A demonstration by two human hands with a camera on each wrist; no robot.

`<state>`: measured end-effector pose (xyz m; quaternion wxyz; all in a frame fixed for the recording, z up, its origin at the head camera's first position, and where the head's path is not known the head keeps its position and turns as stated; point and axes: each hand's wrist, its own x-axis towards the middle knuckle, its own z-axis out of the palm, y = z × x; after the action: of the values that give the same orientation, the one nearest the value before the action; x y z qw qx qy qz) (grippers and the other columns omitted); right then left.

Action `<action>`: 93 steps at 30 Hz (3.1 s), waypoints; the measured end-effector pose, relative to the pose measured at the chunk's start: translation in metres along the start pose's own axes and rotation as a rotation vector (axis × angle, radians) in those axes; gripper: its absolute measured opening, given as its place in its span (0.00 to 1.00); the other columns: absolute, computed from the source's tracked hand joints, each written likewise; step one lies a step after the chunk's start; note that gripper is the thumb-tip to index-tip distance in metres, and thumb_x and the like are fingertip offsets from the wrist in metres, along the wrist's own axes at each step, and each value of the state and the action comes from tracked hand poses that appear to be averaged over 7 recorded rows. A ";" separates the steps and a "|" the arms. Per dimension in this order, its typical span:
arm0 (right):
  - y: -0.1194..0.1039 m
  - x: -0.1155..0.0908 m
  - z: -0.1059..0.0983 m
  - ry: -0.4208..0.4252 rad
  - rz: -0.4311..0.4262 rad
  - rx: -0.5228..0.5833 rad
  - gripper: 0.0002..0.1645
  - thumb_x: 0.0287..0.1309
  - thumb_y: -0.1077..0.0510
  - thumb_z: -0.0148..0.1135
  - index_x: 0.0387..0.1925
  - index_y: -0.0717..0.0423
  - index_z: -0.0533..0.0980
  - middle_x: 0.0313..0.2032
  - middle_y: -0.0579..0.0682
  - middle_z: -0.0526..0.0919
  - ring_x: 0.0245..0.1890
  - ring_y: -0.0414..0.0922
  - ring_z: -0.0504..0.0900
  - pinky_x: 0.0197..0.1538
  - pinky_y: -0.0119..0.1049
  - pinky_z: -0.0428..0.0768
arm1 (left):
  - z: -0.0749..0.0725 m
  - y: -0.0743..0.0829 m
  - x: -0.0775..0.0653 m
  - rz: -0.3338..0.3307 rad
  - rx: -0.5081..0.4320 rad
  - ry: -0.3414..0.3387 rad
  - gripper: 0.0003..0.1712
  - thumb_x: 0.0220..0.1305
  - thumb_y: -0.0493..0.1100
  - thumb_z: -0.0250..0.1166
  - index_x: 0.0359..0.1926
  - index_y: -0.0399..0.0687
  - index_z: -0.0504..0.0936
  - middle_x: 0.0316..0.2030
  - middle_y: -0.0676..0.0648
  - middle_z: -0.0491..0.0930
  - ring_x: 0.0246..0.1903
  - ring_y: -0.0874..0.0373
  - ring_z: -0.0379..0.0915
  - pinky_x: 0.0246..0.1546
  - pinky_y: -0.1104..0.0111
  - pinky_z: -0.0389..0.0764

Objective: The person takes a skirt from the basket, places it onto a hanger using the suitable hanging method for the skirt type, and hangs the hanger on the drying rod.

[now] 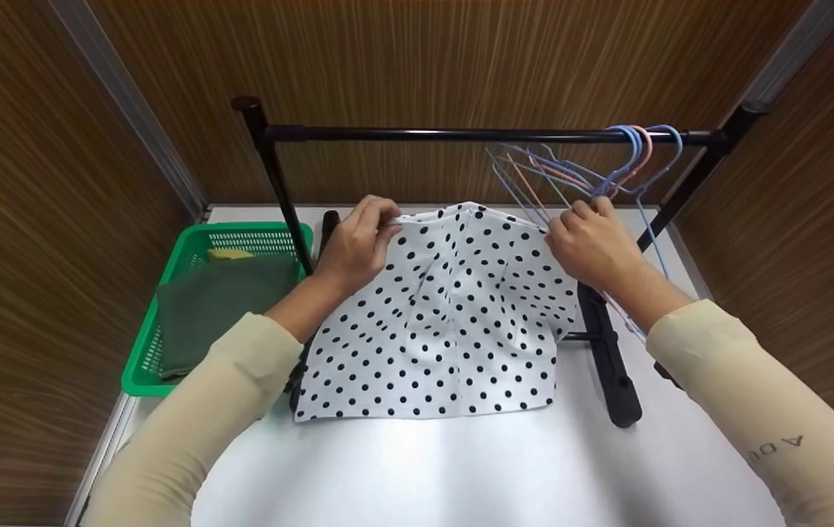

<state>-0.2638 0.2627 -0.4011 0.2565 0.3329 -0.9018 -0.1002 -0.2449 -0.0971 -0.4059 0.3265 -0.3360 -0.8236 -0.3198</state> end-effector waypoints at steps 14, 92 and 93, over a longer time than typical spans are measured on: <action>-0.054 0.052 -0.026 0.023 -0.067 0.238 0.18 0.68 0.53 0.55 0.49 0.64 0.74 0.41 0.60 0.80 0.42 0.58 0.77 0.46 0.50 0.72 | 0.017 0.020 0.007 0.051 -0.026 -0.009 0.13 0.66 0.36 0.65 0.35 0.38 0.67 0.31 0.42 0.75 0.30 0.53 0.74 0.33 0.68 0.80; -0.046 0.074 -0.046 0.485 -0.309 0.000 0.12 0.64 0.63 0.50 0.23 0.61 0.70 0.23 0.54 0.76 0.30 0.55 0.75 0.42 0.47 0.73 | 0.027 0.006 -0.041 0.235 0.694 -0.071 0.15 0.72 0.44 0.56 0.27 0.45 0.74 0.22 0.48 0.74 0.30 0.52 0.73 0.51 0.53 0.62; -0.045 0.074 -0.046 0.488 -0.306 -0.001 0.12 0.64 0.63 0.50 0.23 0.61 0.70 0.23 0.55 0.76 0.30 0.55 0.75 0.43 0.47 0.73 | 0.026 0.005 -0.042 0.234 0.695 -0.073 0.15 0.72 0.44 0.55 0.27 0.45 0.74 0.22 0.48 0.74 0.30 0.52 0.73 0.51 0.53 0.62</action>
<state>-0.2625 0.1801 -0.3489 0.4481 0.4791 -0.7527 -0.0550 -0.2260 -0.0891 -0.4510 0.4259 -0.3083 -0.8501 0.0306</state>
